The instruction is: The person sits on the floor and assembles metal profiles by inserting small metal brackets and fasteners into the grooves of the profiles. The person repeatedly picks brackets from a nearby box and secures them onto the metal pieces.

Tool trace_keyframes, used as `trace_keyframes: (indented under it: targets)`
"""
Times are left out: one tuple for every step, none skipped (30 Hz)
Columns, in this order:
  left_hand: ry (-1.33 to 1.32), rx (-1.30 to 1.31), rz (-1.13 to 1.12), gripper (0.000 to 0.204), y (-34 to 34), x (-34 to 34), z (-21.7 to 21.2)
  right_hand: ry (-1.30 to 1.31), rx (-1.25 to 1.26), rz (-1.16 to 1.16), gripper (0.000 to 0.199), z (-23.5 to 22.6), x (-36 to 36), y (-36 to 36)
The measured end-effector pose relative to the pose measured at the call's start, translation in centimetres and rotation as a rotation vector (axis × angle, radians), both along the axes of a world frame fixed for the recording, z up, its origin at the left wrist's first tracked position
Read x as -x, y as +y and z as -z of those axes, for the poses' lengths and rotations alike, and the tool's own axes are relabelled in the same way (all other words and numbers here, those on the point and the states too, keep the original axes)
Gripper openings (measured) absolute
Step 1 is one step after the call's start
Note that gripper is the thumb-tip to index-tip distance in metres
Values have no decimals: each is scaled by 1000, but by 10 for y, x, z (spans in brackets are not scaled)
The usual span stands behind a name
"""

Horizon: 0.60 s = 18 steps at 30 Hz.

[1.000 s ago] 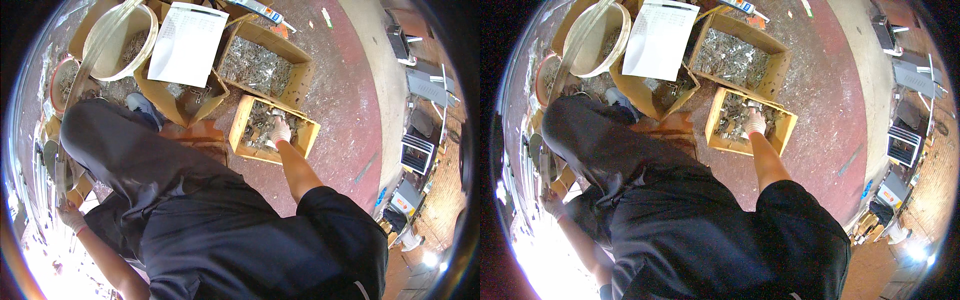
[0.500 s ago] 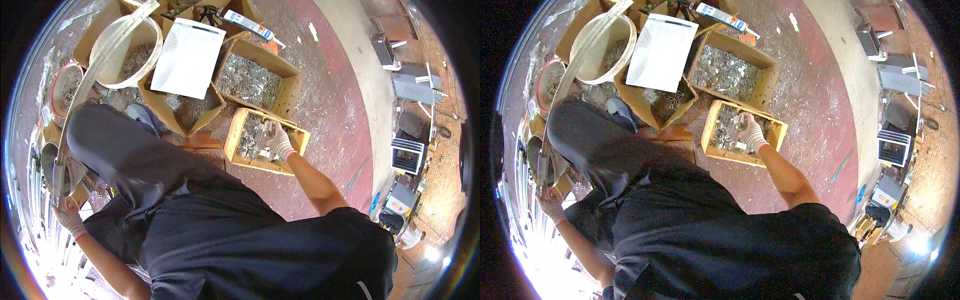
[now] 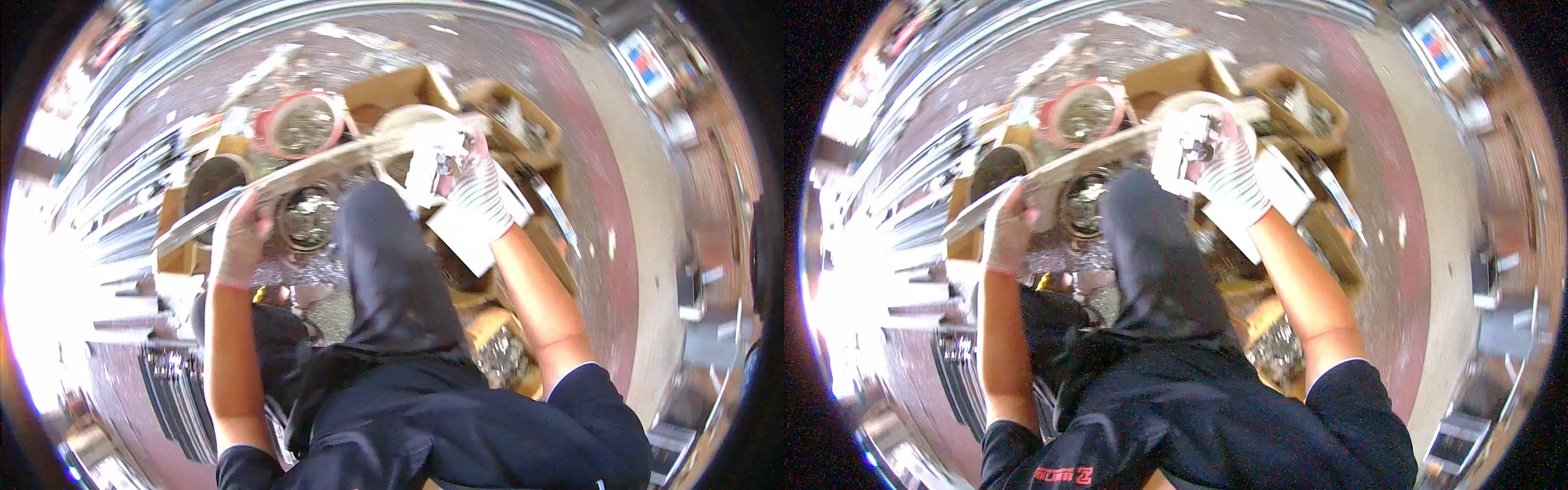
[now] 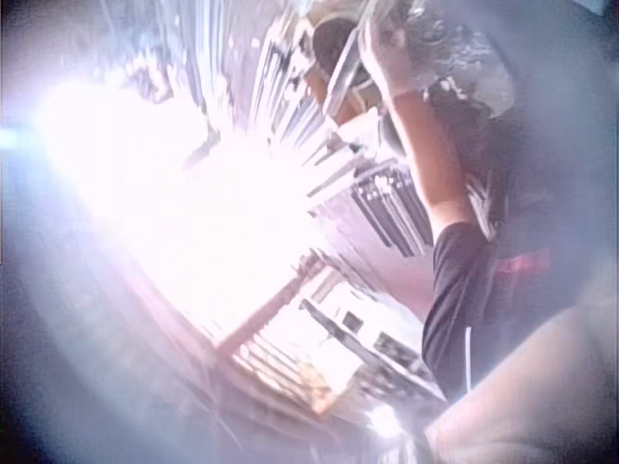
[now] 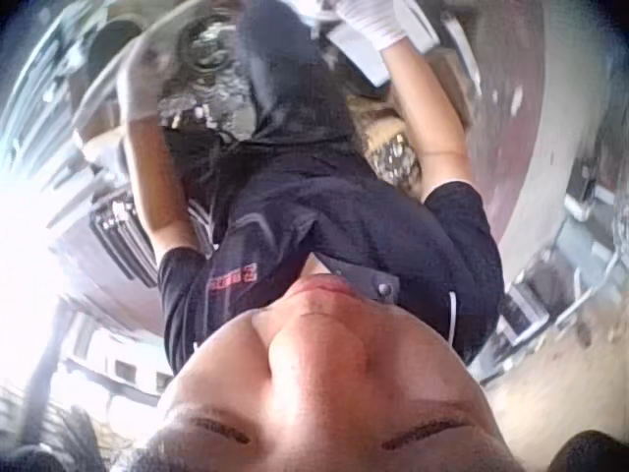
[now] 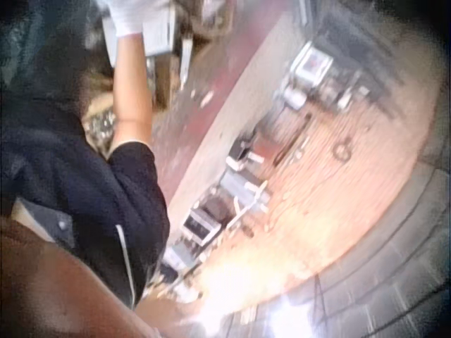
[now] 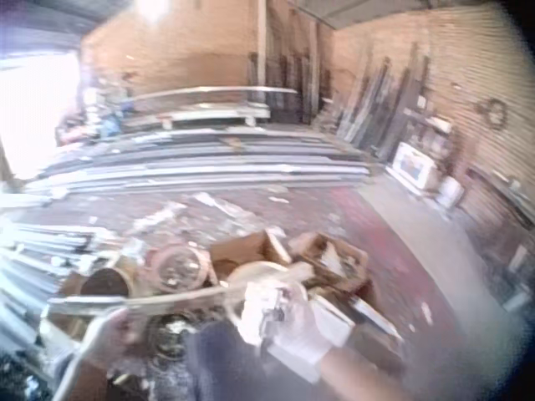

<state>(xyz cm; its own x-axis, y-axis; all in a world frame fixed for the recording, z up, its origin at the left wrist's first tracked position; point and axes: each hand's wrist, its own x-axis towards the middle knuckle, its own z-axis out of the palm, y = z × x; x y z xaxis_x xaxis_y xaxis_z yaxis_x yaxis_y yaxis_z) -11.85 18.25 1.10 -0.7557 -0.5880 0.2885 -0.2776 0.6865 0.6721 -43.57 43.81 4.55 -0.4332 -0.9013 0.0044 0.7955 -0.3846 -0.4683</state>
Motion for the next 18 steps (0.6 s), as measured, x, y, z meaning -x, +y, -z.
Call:
trace_keyframes:
  targets:
    - [151,-76,29,35,-1,4,-1,121,63,-67,28,-14,-10,-42]
    - [289,-264,-9,37,-2,8,0,271,59,-110,26,-24,-25,-86]
    - [301,-365,23,39,-19,13,-2,359,170,-163,25,-30,-42,-127]
    - [407,-695,-30,40,-25,13,0,351,136,-197,26,-34,-59,-163]
    - [533,-953,-101,40,-33,13,3,249,42,-241,31,-35,-76,-191]
    - [675,-1179,-197,41,-41,13,6,269,-54,-229,36,-33,-92,-221]
    - [750,-1347,-244,40,-51,9,9,-19,-36,-405,16,-28,-107,-245]
    - [803,-1345,-258,39,-61,6,13,-24,-199,-364,17,-21,-124,-272]
    - [837,-1377,-303,37,-71,3,16,-33,-287,-360,18,-11,-140,-294]
    - [862,-1377,-299,34,-77,-5,19,-30,-229,-450,25,1,-149,-304]
    - [868,-1387,-363,34,-84,-11,23,686,-179,-281,35,16,-160,-312]
    - [851,-1395,-376,35,-91,-16,26,1360,-83,67,45,30,-170,-319]
    - [836,-1420,-406,36,-95,-20,30,1620,-172,137,49,43,-173,-321]
    - [717,-1377,-409,46,-100,-24,33,1773,-130,165,56,52,-173,-328]
    - [755,-1407,-346,50,-103,-28,36,1757,-84,139,57,60,-177,-334]
    - [776,-1393,-306,47,-106,-32,37,1763,-136,120,57,67,-182,-340]
    - [829,-1380,-225,45,-109,-36,38,1757,-68,181,57,72,-186,-348]
    - [754,-1338,-344,42,-113,-39,39,1745,-143,106,56,74,-190,-354]
